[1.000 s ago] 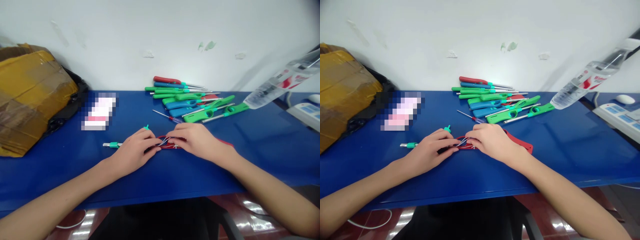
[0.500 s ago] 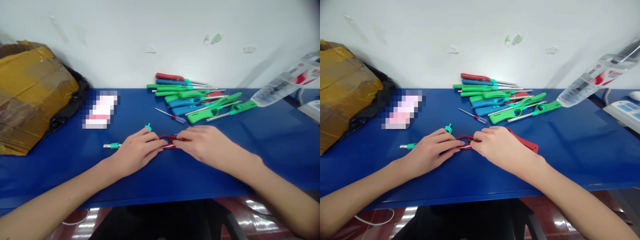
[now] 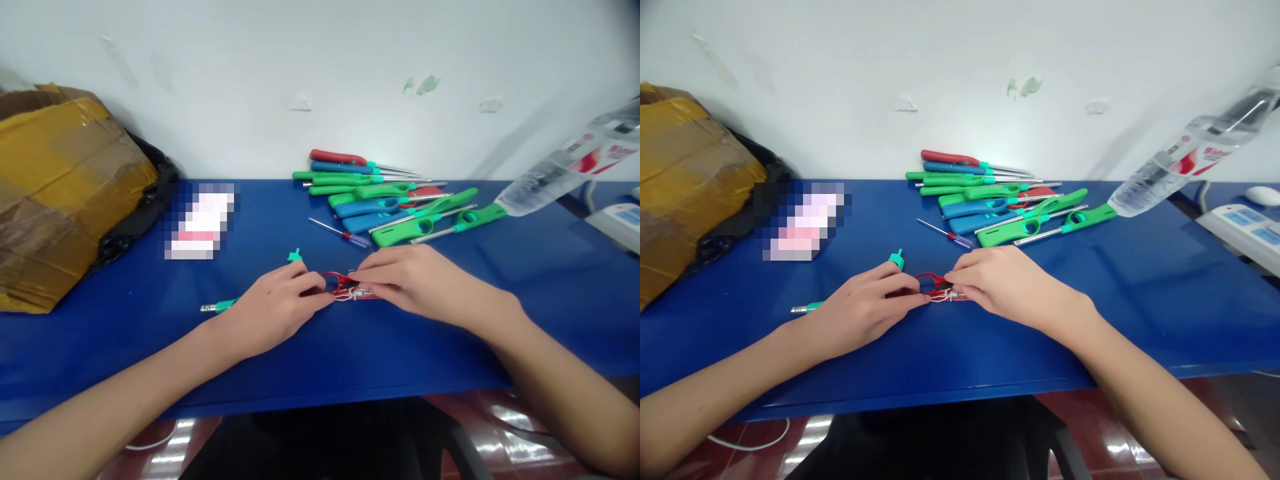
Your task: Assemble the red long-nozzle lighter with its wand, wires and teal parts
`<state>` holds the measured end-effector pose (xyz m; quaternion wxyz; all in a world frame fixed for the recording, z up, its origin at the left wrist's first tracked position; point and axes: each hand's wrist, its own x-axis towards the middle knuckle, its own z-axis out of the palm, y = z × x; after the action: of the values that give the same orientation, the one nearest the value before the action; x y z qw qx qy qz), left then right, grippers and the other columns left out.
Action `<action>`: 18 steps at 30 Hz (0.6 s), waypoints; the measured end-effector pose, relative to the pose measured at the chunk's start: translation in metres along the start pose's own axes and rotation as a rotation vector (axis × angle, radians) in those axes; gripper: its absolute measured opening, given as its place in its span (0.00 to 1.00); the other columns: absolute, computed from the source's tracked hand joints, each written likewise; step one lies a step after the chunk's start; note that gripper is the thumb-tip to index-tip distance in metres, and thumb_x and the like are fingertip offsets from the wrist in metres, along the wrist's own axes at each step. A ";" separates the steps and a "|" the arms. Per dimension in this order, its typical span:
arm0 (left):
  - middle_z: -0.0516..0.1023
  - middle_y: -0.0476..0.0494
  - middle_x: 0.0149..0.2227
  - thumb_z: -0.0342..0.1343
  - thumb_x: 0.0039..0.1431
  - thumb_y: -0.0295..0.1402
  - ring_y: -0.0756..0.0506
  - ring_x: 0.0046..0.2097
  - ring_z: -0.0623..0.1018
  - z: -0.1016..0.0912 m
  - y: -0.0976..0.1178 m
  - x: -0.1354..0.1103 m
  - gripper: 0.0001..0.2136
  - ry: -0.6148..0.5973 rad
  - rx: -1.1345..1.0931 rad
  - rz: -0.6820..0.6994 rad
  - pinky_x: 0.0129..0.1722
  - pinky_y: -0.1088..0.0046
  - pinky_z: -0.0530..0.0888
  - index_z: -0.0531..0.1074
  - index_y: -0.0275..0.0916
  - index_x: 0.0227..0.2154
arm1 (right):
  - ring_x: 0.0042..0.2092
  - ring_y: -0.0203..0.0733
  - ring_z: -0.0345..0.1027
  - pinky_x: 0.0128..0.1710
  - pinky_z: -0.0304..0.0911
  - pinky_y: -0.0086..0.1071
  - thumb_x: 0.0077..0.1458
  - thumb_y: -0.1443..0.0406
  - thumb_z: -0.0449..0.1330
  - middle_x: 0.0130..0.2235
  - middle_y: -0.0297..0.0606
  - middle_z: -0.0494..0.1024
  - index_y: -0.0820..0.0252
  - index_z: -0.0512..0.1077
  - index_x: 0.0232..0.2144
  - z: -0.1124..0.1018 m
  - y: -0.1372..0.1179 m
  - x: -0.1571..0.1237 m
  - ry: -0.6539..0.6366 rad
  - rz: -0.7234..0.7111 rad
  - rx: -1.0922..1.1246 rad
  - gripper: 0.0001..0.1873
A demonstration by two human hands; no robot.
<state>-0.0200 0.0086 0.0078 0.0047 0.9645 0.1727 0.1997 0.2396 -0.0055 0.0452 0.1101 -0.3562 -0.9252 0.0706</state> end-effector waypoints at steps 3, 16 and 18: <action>0.79 0.41 0.42 0.47 0.69 0.26 0.46 0.40 0.73 0.001 -0.002 -0.001 0.13 -0.014 -0.024 0.009 0.43 0.68 0.76 0.76 0.37 0.47 | 0.30 0.39 0.73 0.30 0.62 0.31 0.64 0.68 0.55 0.32 0.37 0.81 0.55 0.78 0.44 0.002 0.001 0.000 -0.045 0.046 -0.025 0.12; 0.79 0.41 0.41 0.47 0.69 0.27 0.46 0.37 0.72 -0.002 -0.006 0.000 0.13 -0.013 0.003 0.076 0.39 0.68 0.75 0.75 0.37 0.48 | 0.44 0.44 0.74 0.45 0.68 0.37 0.66 0.68 0.52 0.44 0.43 0.80 0.60 0.76 0.46 0.007 0.010 0.003 -0.014 -0.014 0.000 0.14; 0.79 0.41 0.41 0.47 0.69 0.26 0.46 0.37 0.72 -0.002 -0.007 0.000 0.13 -0.018 0.005 0.084 0.40 0.68 0.75 0.75 0.36 0.49 | 0.44 0.44 0.74 0.45 0.68 0.38 0.66 0.70 0.51 0.44 0.43 0.80 0.60 0.76 0.46 0.010 0.010 0.004 -0.007 -0.034 -0.026 0.15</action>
<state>-0.0227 0.0149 0.0090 -0.0044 0.9727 0.1326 0.1904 0.2404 0.0043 0.0336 0.1033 -0.3416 -0.9323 0.0580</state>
